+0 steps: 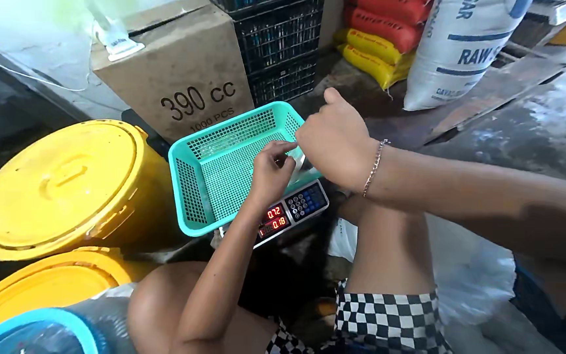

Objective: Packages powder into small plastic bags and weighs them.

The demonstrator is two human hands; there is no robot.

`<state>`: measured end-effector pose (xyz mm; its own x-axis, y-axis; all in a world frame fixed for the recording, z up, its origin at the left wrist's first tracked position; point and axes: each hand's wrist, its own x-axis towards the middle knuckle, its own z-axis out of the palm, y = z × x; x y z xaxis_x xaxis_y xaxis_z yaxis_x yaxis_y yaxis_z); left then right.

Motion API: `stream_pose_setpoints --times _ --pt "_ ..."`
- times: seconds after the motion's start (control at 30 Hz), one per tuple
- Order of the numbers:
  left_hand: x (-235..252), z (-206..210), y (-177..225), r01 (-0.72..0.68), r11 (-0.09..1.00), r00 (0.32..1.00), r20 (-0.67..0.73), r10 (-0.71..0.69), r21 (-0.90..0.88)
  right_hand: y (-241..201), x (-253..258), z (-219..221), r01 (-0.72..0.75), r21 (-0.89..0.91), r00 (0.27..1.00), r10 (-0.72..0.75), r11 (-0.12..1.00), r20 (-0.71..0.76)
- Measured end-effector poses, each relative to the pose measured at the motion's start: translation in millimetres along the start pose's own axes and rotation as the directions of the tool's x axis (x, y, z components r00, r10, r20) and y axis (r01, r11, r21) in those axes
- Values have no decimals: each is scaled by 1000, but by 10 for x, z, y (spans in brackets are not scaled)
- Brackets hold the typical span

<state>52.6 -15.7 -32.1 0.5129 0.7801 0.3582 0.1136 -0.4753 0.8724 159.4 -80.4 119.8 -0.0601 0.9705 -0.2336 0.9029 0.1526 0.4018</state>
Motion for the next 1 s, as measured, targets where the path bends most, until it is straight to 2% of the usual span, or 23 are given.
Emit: stream_pose_setpoints --times 0.1,0.17,0.3,0.37,0.43,0.53,0.6,0.63,0.7,0.77,0.87,0.93,0.97,1.0 --pt "-9 25 -1 -19 1000 1000 3 19 -15 2 -14 -48 -10 -62 999 12 998 33" --pt "6 21 5 11 1000 1000 16 -11 8 78 -68 -4 -42 -21 999 41 999 -25" --pt "83 -10 -46 75 996 994 75 -79 54 552 -347 344 -89 216 948 149 972 -280" --pt "90 -18 -55 91 993 989 107 -99 81 869 -598 611 -140 379 912 268 915 -311" --pt "101 -4 -81 55 992 989 127 -69 112 1143 -917 995 -242 591 863 449 769 -231" --pt "75 6 -82 25 985 985 165 -53 170 1416 -1426 1984 -454 784 725 687 424 48" --pt "37 -27 -18 44 975 979 186 -86 217 1444 -1709 2822 -604 762 605 757 233 247" --pt "29 -35 -9 42 971 979 184 -87 234 1391 -1820 3219 -684 708 547 765 174 340" --pt "31 -34 -3 26 966 985 156 -69 257 1228 -1923 3886 -793 603 453 747 88 486" --pt "28 -31 30 30 958 992 110 -64 286 1073 -1844 4287 -852 522 394 708 41 587" --pt "-4 -84 96 12 948 996 79 -40 319 798 -1419 4764 -850 526 383 722 31 576" --pt "-37 -146 132 -29 953 998 55 13 301 612 -970 4960 -802 597 361 807 12 468" --pt "-51 -187 149 -62 955 998 42 52 290 516 -779 4886 -775 632 325 868 17 375" --pt "-58 -224 174 -101 955 995 30 96 278 469 -667 4578 -769 639 299 888 7 350"
